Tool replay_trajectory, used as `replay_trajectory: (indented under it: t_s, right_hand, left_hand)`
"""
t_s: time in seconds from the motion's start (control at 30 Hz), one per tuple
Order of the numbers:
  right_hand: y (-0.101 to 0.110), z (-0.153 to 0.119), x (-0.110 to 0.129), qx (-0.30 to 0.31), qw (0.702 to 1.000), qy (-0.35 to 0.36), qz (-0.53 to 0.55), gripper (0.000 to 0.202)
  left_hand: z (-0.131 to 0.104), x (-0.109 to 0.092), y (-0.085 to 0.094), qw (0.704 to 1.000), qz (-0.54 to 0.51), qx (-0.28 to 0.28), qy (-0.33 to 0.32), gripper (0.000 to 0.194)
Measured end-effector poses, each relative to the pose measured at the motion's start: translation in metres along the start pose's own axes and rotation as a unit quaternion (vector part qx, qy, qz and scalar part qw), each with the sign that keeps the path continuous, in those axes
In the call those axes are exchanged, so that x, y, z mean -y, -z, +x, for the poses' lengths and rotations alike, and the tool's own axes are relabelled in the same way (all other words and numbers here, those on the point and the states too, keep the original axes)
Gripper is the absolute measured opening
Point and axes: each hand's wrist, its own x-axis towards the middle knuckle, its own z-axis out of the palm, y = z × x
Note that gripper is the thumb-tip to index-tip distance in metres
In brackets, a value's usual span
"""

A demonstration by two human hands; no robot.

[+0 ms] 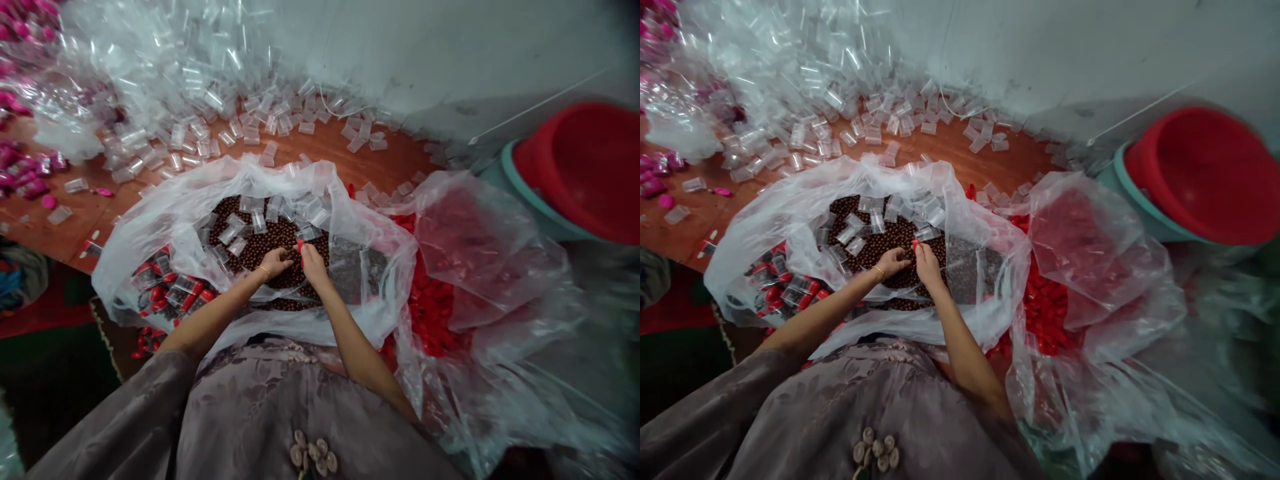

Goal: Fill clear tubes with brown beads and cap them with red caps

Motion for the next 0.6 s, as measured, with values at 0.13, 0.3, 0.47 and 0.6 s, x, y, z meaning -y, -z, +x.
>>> replay_trajectory:
  t_s: [0.13, 0.3, 0.47, 0.6]
  right_hand:
    - [0.017, -0.015, 0.009, -0.035, 0.983, 0.047, 0.172, 0.049]
    - [0.036, -0.035, 0.019, -0.075, 0.984, 0.049, 0.156, 0.043]
    - [0.039, -0.047, 0.018, -0.061, 0.994, 0.058, 0.066, 0.044]
    - [0.036, -0.05, 0.018, -0.085, 0.993, 0.057, 0.058, 0.045]
  left_hand:
    - [-0.012, 0.006, 0.0, 0.955, -0.281, 0.004, -0.097, 0.031]
    - [-0.022, 0.002, 0.01, 0.879, -0.447, 0.023, -0.164, 0.039]
    - [-0.024, -0.003, 0.016, 0.828, -0.53, 0.051, -0.175, 0.042]
    - [-0.026, -0.005, 0.016, 0.792, -0.585, 0.089, -0.153, 0.044]
